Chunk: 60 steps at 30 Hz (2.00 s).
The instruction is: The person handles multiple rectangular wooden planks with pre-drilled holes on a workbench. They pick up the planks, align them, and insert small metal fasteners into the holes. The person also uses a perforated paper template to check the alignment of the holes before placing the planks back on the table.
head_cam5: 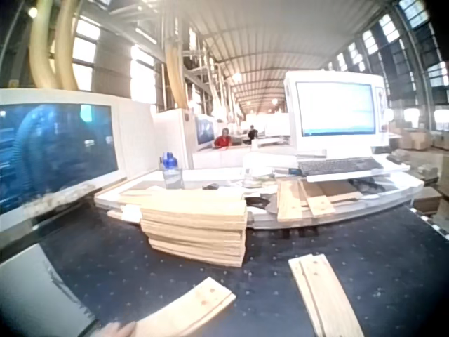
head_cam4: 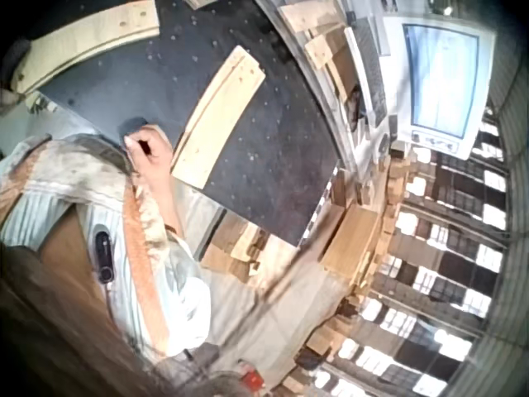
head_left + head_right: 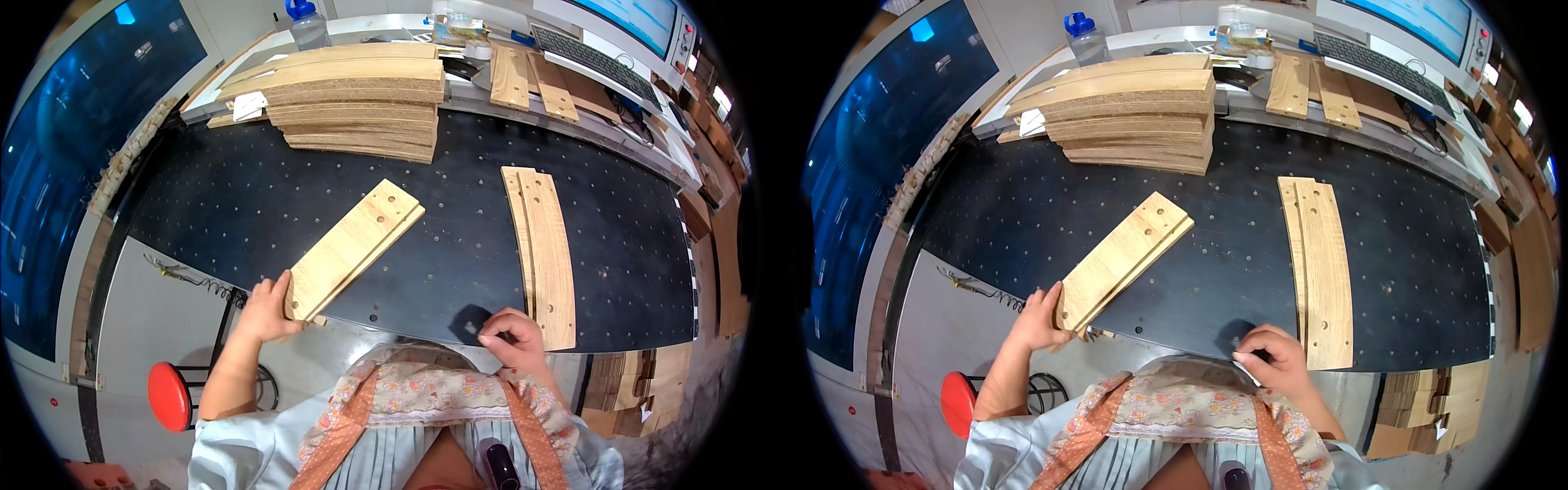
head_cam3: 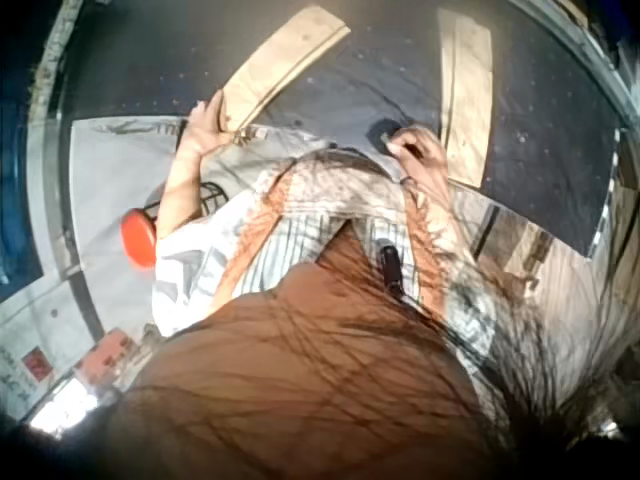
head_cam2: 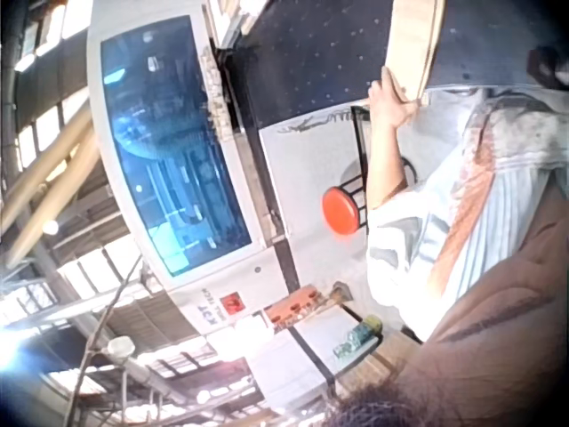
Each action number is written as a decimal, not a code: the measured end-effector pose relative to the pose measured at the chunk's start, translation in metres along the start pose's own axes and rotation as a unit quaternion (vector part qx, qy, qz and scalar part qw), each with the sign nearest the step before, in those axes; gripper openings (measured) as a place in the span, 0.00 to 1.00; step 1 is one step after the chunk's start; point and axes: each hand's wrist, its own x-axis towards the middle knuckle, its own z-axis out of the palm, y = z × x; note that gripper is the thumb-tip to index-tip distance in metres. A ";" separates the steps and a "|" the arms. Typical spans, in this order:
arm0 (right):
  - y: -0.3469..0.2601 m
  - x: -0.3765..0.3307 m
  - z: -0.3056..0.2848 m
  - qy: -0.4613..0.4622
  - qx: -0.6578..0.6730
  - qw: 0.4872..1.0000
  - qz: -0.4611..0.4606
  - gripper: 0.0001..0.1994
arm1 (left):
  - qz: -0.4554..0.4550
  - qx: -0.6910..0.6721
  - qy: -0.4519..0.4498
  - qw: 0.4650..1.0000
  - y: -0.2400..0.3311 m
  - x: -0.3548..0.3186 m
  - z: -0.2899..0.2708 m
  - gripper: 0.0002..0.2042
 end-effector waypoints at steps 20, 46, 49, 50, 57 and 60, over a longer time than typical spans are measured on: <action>0.024 -0.045 0.091 0.062 0.225 0.948 0.218 0.03 | 0.015 -0.589 -0.008 0.808 0.066 -0.042 0.108 0.18; -0.020 0.009 0.105 -0.098 -0.234 0.942 0.222 0.05 | 0.332 -0.163 0.106 0.923 0.076 -0.034 0.079 0.20; -0.021 0.018 0.105 -0.146 -0.237 0.932 0.233 0.04 | 0.329 -0.169 0.113 0.922 0.078 -0.035 0.079 0.20; -0.019 0.019 0.103 -0.160 -0.245 0.929 0.229 0.04 | 0.330 -0.170 0.115 0.922 0.078 -0.036 0.080 0.20; -0.020 0.024 0.101 -0.172 -0.260 0.923 0.228 0.05 | 0.337 -0.191 0.132 0.912 0.078 -0.037 0.080 0.19; -0.012 0.025 0.100 -0.188 -0.300 0.915 0.194 0.04 | 0.343 -0.195 0.153 0.906 0.078 -0.036 0.079 0.18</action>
